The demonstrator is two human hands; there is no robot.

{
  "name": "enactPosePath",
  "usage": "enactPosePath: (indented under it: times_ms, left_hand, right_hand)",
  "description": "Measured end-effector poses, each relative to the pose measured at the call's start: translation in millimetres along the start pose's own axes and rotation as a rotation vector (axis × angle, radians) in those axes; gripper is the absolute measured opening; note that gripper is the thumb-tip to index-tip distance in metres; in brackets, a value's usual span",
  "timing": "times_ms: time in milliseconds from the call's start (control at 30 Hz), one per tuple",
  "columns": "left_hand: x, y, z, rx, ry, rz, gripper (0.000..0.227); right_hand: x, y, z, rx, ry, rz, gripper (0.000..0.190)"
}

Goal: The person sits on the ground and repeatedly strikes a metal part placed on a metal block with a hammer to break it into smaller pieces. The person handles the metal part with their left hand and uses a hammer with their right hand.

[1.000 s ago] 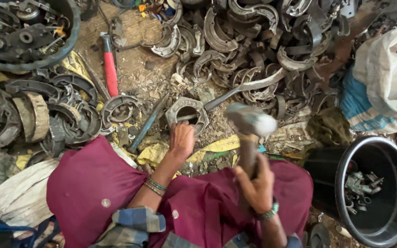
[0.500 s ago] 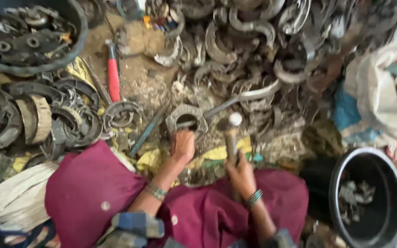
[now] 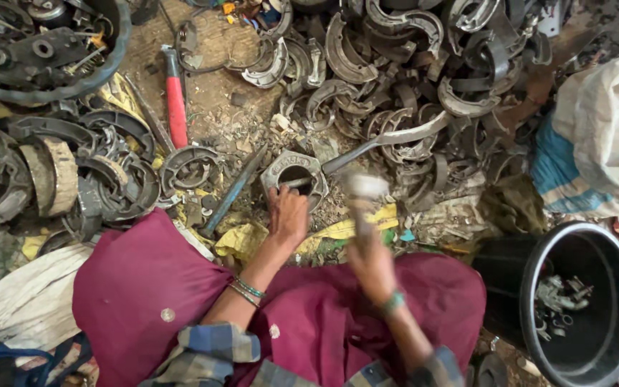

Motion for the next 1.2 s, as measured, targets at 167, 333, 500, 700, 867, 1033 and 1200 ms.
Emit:
enactPosePath:
  times_ms: [167, 333, 500, 700, 867, 1033, 1200]
  left_hand:
    - [-6.2, 2.0, -2.9, -0.020, -0.064, -0.049, 0.014]
    - [1.8, 2.3, -3.0, 0.027, -0.033, 0.009, 0.017]
    - [-8.1, 2.5, -1.7, -0.002, -0.067, -0.065, 0.019]
    - [1.2, 19.7, -5.5, 0.011, 0.017, 0.036, 0.014]
    - [-7.6, 20.7, -5.6, -0.031, -0.080, 0.049, 0.007]
    - [-1.3, 15.0, -3.2, 0.019, -0.087, -0.047, 0.019]
    - [-8.6, 1.5, 0.3, 0.008, -0.084, -0.054, 0.018]
  right_hand:
    - [-2.2, -4.9, 11.6, -0.010, 0.127, -0.045, 0.048]
    - [29.8, -81.1, -41.0, -0.167, 0.033, 0.241, 0.040]
    - [46.3, -119.2, -64.8, -0.568, -0.463, 0.496, 0.041]
    - [-2.5, 4.0, -6.8, 0.084, -0.067, 0.021, 0.041]
    - [3.5, -7.5, 7.9, -0.011, 0.131, -0.017, 0.040]
    - [41.0, -93.1, -52.0, -0.217, -0.141, 0.307, 0.039]
    - [37.9, -118.9, -61.3, -0.554, -0.517, 0.507, 0.033]
Point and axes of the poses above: each hand's wrist, its own x-axis away from the middle knuckle, its own y-axis out of the palm, z = x × y, the point moved 5 cm from there along -x, towards the middle knuckle, and after that the axes turned 5 degrees about -z, right-handed, at the moved point
